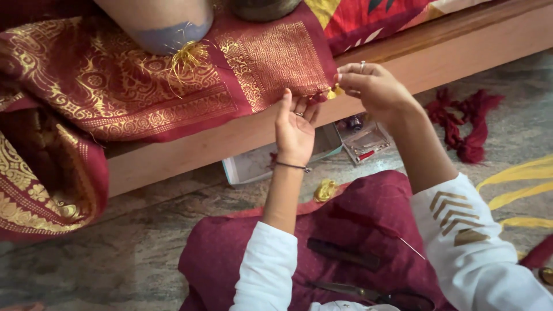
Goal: Trimming and attaching decorative tassels to the edge of a sari.
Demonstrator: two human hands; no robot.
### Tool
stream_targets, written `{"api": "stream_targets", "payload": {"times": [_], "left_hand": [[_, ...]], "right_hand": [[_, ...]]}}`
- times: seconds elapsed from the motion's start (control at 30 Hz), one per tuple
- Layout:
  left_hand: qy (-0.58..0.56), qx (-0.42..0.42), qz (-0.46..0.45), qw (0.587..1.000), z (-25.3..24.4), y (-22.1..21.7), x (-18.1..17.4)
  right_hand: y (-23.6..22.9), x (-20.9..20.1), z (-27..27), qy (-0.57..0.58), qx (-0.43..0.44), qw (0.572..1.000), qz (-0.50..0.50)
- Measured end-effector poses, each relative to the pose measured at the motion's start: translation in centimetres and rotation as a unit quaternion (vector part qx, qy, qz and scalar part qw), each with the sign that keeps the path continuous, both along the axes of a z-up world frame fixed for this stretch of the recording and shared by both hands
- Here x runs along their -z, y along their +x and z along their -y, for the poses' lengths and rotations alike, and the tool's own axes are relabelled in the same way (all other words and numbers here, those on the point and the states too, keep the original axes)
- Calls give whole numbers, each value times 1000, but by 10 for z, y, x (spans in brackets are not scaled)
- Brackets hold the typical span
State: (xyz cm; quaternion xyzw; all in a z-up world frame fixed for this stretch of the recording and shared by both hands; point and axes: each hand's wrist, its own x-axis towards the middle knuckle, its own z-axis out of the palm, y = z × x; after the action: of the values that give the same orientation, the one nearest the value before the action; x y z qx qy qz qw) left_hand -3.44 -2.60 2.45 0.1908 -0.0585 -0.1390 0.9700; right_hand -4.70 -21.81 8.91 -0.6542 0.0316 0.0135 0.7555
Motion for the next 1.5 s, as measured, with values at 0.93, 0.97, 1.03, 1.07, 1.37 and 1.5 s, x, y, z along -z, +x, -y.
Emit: {"api": "stream_targets", "payload": {"times": [0.93, 0.97, 1.03, 1.07, 1.37, 1.5], "left_hand": [[-100, 164, 24, 981, -6, -25, -27], [-121, 182, 23, 976, -10, -24, -29], [-151, 207, 17, 967, -9, -22, -28], [-126, 199, 18, 972, -8, -19, -24], [175, 87, 98, 976, 18, 38, 21], [388, 9, 197, 900, 16, 47, 52]], "right_hand": [[-31, 42, 51, -356, 2, 935, -7], [-37, 70, 59, -410, -106, 906, -12], [-73, 120, 76, -505, -315, 803, -33], [-98, 150, 80, -538, -416, 732, -46], [-233, 212, 54, -617, -557, 555, -27], [-246, 194, 59, -641, -514, 566, 63]]}}
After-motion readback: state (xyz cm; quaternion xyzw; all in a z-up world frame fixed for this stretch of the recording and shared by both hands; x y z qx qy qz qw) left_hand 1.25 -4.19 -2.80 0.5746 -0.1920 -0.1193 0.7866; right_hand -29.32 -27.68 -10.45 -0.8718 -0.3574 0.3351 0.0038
